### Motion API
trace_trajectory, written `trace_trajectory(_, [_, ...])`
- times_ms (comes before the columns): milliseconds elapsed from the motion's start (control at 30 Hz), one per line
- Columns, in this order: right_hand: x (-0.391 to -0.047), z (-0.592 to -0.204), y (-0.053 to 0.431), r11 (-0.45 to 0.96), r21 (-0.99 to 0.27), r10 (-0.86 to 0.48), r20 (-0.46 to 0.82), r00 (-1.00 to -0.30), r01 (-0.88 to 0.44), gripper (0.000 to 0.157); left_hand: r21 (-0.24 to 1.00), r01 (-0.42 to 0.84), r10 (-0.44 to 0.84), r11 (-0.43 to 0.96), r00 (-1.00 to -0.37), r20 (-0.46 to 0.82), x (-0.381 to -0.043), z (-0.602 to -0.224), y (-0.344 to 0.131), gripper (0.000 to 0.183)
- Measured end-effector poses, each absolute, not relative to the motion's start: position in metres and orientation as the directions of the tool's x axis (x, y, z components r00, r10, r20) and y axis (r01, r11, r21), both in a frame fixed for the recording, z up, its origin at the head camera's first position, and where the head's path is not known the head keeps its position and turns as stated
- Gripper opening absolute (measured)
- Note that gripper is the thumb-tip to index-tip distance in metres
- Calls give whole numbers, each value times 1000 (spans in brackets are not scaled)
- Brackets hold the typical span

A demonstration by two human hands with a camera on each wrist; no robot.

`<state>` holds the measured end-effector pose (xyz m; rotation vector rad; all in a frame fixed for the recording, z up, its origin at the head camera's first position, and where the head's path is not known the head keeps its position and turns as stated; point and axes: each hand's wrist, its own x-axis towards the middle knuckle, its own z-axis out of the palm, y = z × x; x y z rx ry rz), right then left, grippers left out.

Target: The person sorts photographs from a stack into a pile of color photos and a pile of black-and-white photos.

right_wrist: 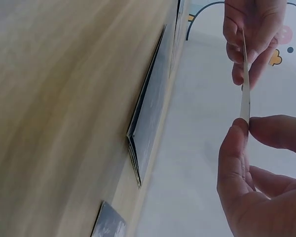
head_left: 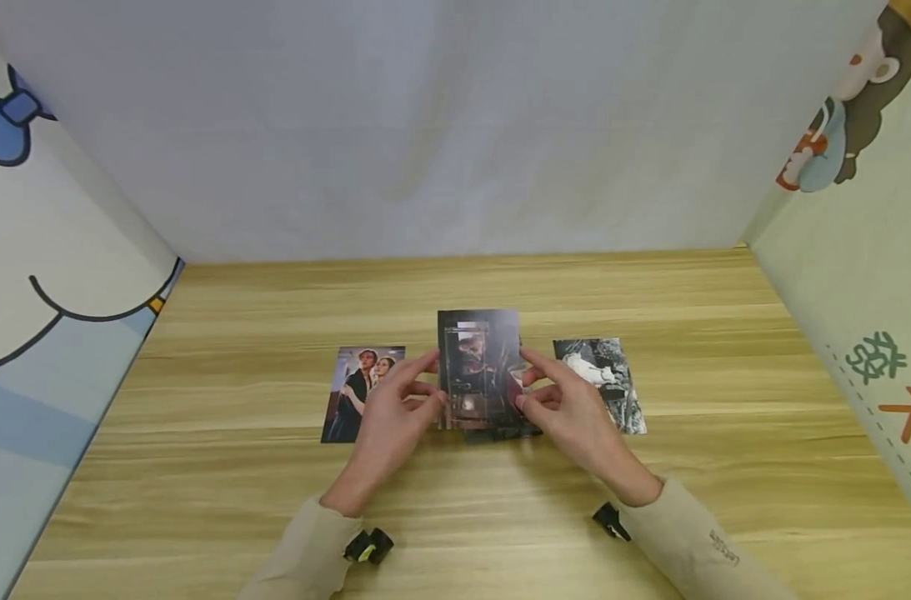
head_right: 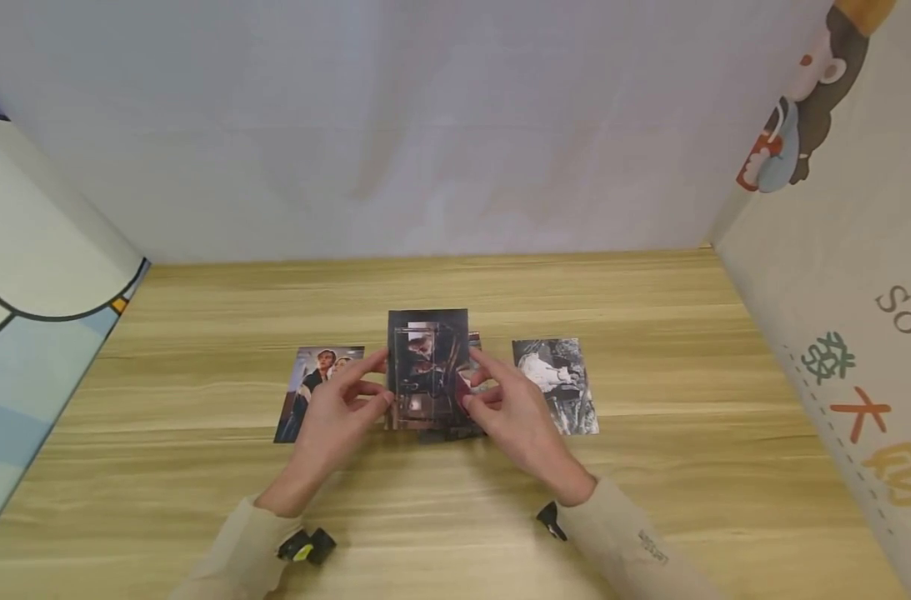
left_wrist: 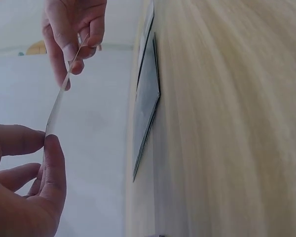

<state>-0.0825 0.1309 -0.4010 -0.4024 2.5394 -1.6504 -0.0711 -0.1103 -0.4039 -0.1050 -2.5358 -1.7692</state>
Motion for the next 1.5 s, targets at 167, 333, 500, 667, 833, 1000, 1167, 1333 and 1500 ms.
trace_trajectory(167, [-81, -398, 128, 379, -907, -278, 76, -958, -182, 64, 936, 79, 0, 343, -996, 84, -67, -402, -113, 55])
trace_trajectory(333, [-78, -397, 125, 372, -909, -295, 74, -953, -186, 62, 944, 68, -26, 323, -996, 80, -61, -402, -116, 53])
trace_trajectory(500, [-74, -397, 120, 354, -914, -307, 86, -948, -197, 64, 944, 48, -52, 328, -996, 69, -54, -400, -121, 53])
trace_trajectory(667, [-70, -396, 114, 341, -918, -323, 86, -942, -201, 67, 946, 18, -78, 323, -996, 45, -47, -399, -125, 54])
trace_trajectory(833, [-68, -393, 109, 308, -931, -347, 81, -934, -195, 74, 955, 27, -104, 295, -993, 60, -44, -398, -129, 53])
trace_trajectory(1000, [-66, -391, 102, 295, -934, -364, 88, -927, -204, 76, 953, 11, -122, 301, -991, 50, -40, -394, -136, 52])
trace_trajectory(1167, [-64, -389, 92, 281, -940, -387, 74, -919, -194, 75, 932, -12, -139, 362, -989, 42, -34, -390, -145, 52])
trace_trajectory(1333, [-58, -389, 86, 269, -948, -415, 46, -909, -171, 76, 914, -23, -143, 406, -989, 39, -27, -389, -153, 52])
trace_trajectory(1500, [-51, -390, 82, 298, -939, -438, 24, -899, -170, 77, 914, -54, -157, 402, -988, 10, -17, -388, -156, 53])
